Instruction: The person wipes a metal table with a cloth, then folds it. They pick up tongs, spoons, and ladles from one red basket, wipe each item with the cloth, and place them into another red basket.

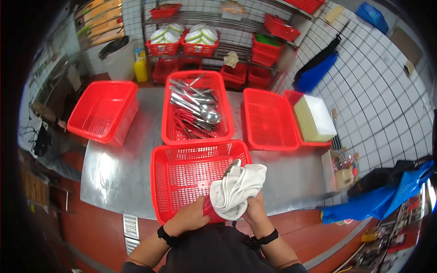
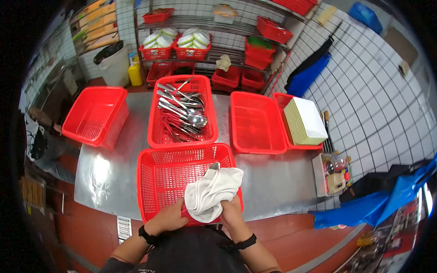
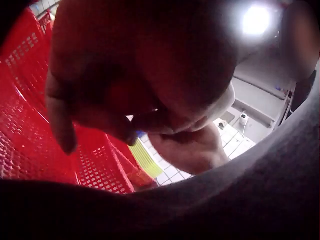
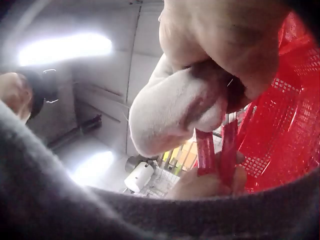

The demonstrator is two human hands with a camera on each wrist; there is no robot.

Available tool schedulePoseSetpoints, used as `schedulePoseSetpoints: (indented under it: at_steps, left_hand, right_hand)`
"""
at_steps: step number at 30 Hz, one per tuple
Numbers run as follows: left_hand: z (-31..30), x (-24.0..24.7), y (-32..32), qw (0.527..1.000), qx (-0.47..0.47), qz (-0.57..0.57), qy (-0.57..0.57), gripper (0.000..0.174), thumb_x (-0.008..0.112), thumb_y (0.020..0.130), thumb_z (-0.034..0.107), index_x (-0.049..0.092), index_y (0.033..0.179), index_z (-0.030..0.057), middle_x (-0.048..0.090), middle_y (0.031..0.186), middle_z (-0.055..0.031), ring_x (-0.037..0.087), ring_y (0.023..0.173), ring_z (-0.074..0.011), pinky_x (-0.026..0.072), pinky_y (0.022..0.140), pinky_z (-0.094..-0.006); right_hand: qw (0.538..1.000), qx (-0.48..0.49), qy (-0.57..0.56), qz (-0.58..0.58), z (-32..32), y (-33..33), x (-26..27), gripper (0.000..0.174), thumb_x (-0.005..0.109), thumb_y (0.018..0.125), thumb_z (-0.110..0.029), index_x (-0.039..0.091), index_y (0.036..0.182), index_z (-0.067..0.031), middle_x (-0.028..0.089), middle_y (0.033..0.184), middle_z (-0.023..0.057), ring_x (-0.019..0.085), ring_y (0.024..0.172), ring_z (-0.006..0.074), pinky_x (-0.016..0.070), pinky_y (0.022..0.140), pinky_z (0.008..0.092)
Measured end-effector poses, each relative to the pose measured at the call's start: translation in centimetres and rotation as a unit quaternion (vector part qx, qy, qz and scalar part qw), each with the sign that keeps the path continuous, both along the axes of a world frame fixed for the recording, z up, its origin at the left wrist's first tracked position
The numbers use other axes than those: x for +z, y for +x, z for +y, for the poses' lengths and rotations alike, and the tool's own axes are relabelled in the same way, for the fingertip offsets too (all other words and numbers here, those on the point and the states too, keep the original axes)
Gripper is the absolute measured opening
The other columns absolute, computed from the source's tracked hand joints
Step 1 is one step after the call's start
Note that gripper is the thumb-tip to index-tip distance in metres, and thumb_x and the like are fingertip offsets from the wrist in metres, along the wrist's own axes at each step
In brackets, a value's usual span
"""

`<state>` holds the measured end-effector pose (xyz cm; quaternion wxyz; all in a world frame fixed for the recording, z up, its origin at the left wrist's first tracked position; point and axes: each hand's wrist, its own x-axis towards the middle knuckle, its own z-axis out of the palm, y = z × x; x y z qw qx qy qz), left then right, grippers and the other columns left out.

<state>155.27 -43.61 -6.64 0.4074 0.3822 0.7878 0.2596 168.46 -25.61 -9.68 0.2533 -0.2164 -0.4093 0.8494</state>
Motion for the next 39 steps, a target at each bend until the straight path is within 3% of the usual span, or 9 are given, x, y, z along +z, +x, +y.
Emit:
schedulePoseSetpoints:
  at_steps: [11, 13, 15, 17, 18, 22, 24, 28, 39]
  left_hand:
    - [-2.6, -1.5, -1.2, 0.996, 0.061, 0.063, 0.016, 0.064, 0.064, 0.075, 0.016, 0.043, 0.132, -0.0041, 0.064, 0.105, -0.0281, 0.064, 0.099, -0.0419, 0.05, 0.087, -0.0439]
    - [-3.0, -1.8, -1.2, 0.992, 0.106, -0.045, 0.044, 0.061, 0.063, 0.077, 0.015, 0.044, 0.131, -0.0028, 0.063, 0.102, -0.0207, 0.064, 0.096, -0.034, 0.0493, 0.086, -0.0395]
    - [-3.0, -2.2, -1.2, 0.992, 0.073, -0.078, 0.068, 0.054, 0.063, 0.078, 0.013, 0.046, 0.128, -0.0011, 0.06, 0.098, -0.0136, 0.062, 0.095, -0.0256, 0.0482, 0.086, -0.0353]
    - [-2.4, -2.0, -0.5, 0.972, -0.034, -0.224, 0.07, 0.048, 0.062, 0.079, 0.011, 0.047, 0.123, -0.0001, 0.058, 0.096, -0.0109, 0.06, 0.095, -0.022, 0.0474, 0.085, -0.0337]
    - [-0.7, -0.2, 0.0, 0.963, -0.108, -0.234, 0.077, 0.062, 0.061, 0.076, 0.006, 0.035, 0.133, 0.0018, 0.057, 0.092, -0.0051, 0.058, 0.084, -0.0169, 0.0485, 0.078, -0.0305]
    - [2.8, 0.4, 2.3, 0.967, -0.173, -0.186, 0.0, 0.056, 0.061, 0.075, 0.007, 0.039, 0.126, -0.0009, 0.058, 0.093, -0.0082, 0.059, 0.084, -0.0194, 0.0486, 0.078, -0.0317]
    - [3.7, 0.1, 2.4, 0.964, -0.212, -0.148, 0.066, 0.055, 0.059, 0.078, 0.012, 0.041, 0.127, -0.0052, 0.06, 0.1, -0.0204, 0.062, 0.094, -0.0345, 0.0481, 0.084, -0.0377]
    - [4.7, 1.7, 1.9, 0.971, -0.198, -0.132, 0.016, 0.059, 0.058, 0.078, 0.016, 0.041, 0.128, -0.0099, 0.059, 0.107, -0.0299, 0.062, 0.102, -0.0402, 0.0469, 0.09, -0.0415]
    - [2.2, 1.8, 0.3, 0.99, -0.125, -0.064, 0.004, 0.062, 0.063, 0.073, 0.016, 0.045, 0.129, -0.0034, 0.061, 0.11, -0.0275, 0.062, 0.105, -0.0379, 0.0476, 0.091, -0.04]
  right_hand:
    - [0.971, -0.236, -0.005, 0.037, 4.7, 4.2, 0.0, 0.035, 0.048, 0.098, -0.001, 0.046, 0.133, -0.0009, 0.056, 0.129, 0.0111, 0.057, 0.118, 0.0226, 0.0467, 0.103, 0.0377]
    - [0.977, -0.212, 0.003, 0.013, 4.7, 5.6, -0.8, 0.039, 0.053, 0.097, -0.005, 0.045, 0.134, 0.0003, 0.055, 0.132, 0.0111, 0.056, 0.12, 0.0226, 0.0454, 0.104, 0.0371]
    - [0.998, -0.027, 0.016, -0.052, 4.0, 6.2, -0.9, 0.044, 0.059, 0.095, -0.009, 0.046, 0.135, 0.0001, 0.055, 0.134, 0.0106, 0.055, 0.121, 0.0216, 0.0455, 0.102, 0.0367]
    - [0.996, 0.0, 0.014, -0.088, 2.4, 5.5, -0.2, 0.049, 0.064, 0.091, -0.01, 0.047, 0.136, -0.001, 0.056, 0.133, 0.0093, 0.055, 0.12, 0.0201, 0.0453, 0.101, 0.0356]
    - [0.994, 0.056, 0.036, -0.084, 1.6, 5.0, -0.4, 0.048, 0.065, 0.09, -0.009, 0.049, 0.134, -0.0014, 0.057, 0.13, 0.0084, 0.056, 0.118, 0.0191, 0.046, 0.1, 0.0345]
    - [0.99, 0.069, -0.054, -0.114, 0.8, 3.4, -0.7, 0.037, 0.071, 0.086, -0.007, 0.058, 0.12, -0.0019, 0.064, 0.108, 0.0037, 0.063, 0.094, 0.015, 0.0536, 0.081, 0.0303]
    - [0.992, 0.024, -0.087, -0.082, 1.0, 3.0, -2.0, 0.036, 0.071, 0.086, -0.007, 0.058, 0.12, -0.0017, 0.064, 0.108, 0.0042, 0.063, 0.094, 0.0154, 0.0536, 0.082, 0.0305]
    - [0.996, -0.056, -0.068, -0.015, 2.3, 3.1, -2.0, 0.036, 0.067, 0.086, -0.001, 0.058, 0.121, -0.0007, 0.065, 0.111, 0.0056, 0.063, 0.097, 0.0171, 0.0538, 0.084, 0.0317]
    - [0.968, -0.238, 0.038, -0.065, 8.2, 7.0, -0.6, 0.045, 0.064, 0.083, 0.003, 0.056, 0.127, 0.0004, 0.063, 0.12, 0.0089, 0.061, 0.109, 0.0213, 0.0475, 0.096, 0.0349]
